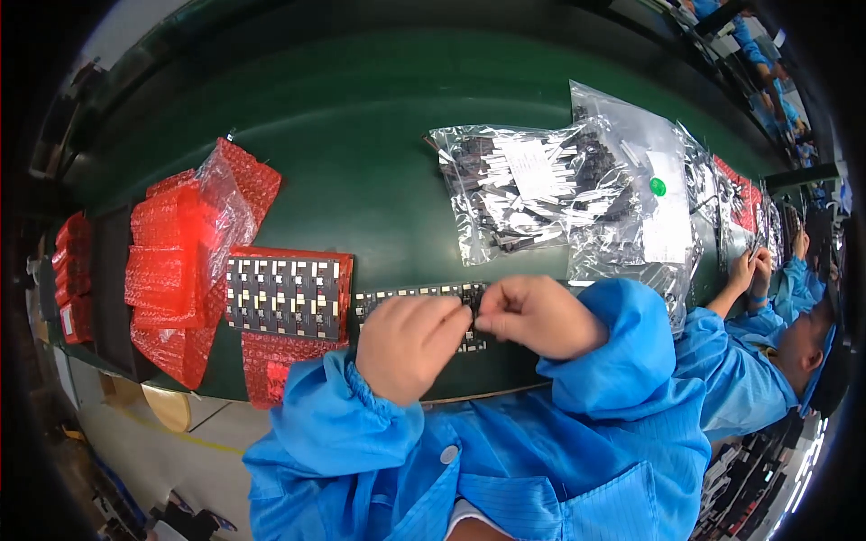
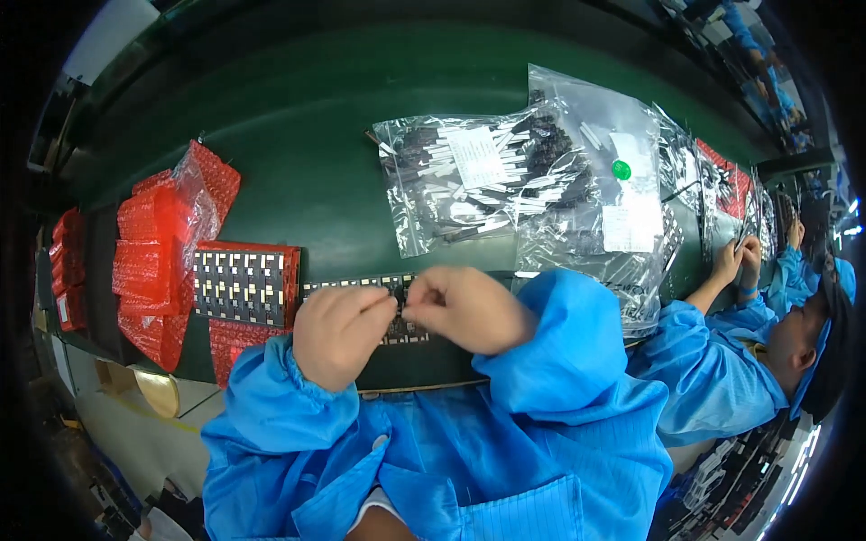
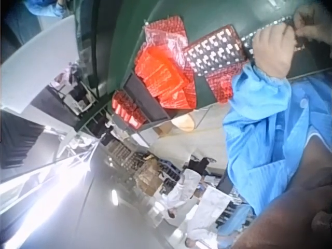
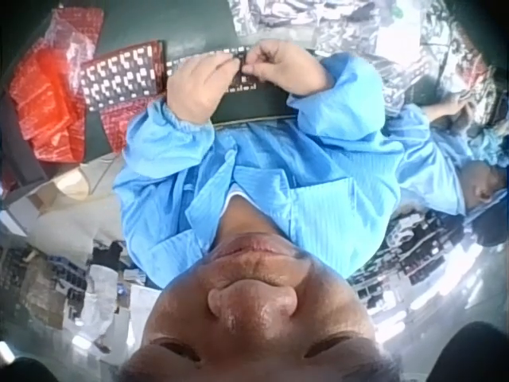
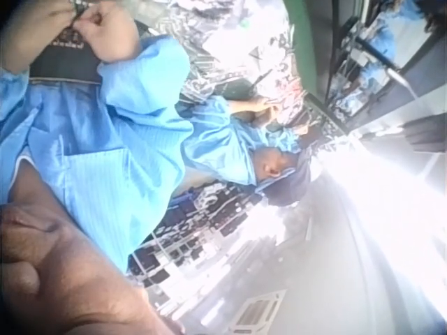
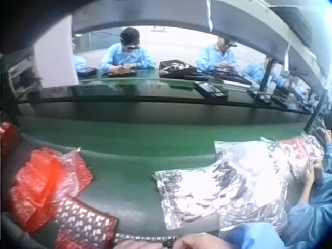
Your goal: The person assembles electronic components onto a circuit board at an industrial workbench, using tweezers to precisely place the small parts.
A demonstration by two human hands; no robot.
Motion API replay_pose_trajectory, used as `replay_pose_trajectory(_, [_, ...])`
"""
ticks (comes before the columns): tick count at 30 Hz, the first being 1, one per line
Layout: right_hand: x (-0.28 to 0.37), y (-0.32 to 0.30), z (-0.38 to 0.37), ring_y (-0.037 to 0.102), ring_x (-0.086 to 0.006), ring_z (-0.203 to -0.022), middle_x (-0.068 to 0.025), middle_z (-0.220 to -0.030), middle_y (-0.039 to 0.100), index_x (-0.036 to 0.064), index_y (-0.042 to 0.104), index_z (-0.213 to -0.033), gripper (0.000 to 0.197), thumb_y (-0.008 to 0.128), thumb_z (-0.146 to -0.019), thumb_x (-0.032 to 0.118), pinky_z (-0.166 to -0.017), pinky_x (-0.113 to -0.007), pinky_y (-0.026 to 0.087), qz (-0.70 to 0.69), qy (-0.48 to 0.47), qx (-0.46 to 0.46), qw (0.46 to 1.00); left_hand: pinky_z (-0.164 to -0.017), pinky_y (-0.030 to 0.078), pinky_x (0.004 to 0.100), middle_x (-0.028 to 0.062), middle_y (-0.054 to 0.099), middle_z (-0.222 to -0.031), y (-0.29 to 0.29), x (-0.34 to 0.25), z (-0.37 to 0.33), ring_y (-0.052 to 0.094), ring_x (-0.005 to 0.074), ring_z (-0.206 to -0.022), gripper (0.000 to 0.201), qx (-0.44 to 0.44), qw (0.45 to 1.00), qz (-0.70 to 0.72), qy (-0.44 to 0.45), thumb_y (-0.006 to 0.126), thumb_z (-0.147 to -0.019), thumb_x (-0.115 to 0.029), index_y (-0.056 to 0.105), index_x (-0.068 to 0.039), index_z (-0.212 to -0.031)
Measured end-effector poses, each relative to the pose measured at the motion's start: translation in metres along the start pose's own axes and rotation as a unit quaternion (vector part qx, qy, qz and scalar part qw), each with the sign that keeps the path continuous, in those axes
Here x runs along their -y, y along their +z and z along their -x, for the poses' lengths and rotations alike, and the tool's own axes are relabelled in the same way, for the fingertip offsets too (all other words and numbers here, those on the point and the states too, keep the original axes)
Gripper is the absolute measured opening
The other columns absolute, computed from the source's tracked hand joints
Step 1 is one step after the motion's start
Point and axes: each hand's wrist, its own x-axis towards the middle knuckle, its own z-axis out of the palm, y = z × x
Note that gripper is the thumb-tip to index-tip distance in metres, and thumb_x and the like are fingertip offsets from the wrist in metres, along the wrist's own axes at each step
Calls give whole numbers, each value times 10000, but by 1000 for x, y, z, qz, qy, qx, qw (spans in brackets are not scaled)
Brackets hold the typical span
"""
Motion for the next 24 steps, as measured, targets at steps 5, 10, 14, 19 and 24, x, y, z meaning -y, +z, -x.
replay_pose_trajectory(5, [-3,-3,-28,638,-244,-712,-107,-768,650,64,642,-844,164,649,-779,214,-637,-334,489,185,35,-76,979,-703,452,367,67,583,-905,26,15,12,573,255,-814,197,28,994,17,-104,688,-680,-88,621,-45,-860])
replay_pose_trajectory(10, [3,2,-32,630,-239,-669,-122,-731,644,33,649,-841,201,648,-786,226,-615,-325,478,240,56,-96,964,-726,443,366,61,579,-914,28,15,13,562,252,-838,190,39,993,7,-114,695,-677,-97,632,-51,-850])
replay_pose_trajectory(14, [3,3,-36,629,-233,-644,-119,-713,644,33,655,-830,199,654,-780,225,-600,-326,479,269,41,-98,957,-724,440,369,63,577,-921,28,16,13,557,252,-842,196,36,993,2,-113,698,-675,-98,636,-49,-854])
replay_pose_trajectory(19, [2,-2,-37,632,-227,-647,-120,-725,647,40,659,-830,196,656,-774,228,-604,-327,482,229,59,-71,969,-726,437,366,57,567,-928,30,18,14,552,241,-855,177,40,993,0,-108,665,-693,-116,627,-59,-856])
replay_pose_trajectory(24, [6,2,-38,631,-226,-643,-117,-718,647,45,664,-820,189,654,-774,229,-604,-327,483,271,64,-83,957,-730,435,361,54,561,-937,30,18,15,547,230,-869,159,47,993,-3,-106,628,-715,-130,618,-67,-861])
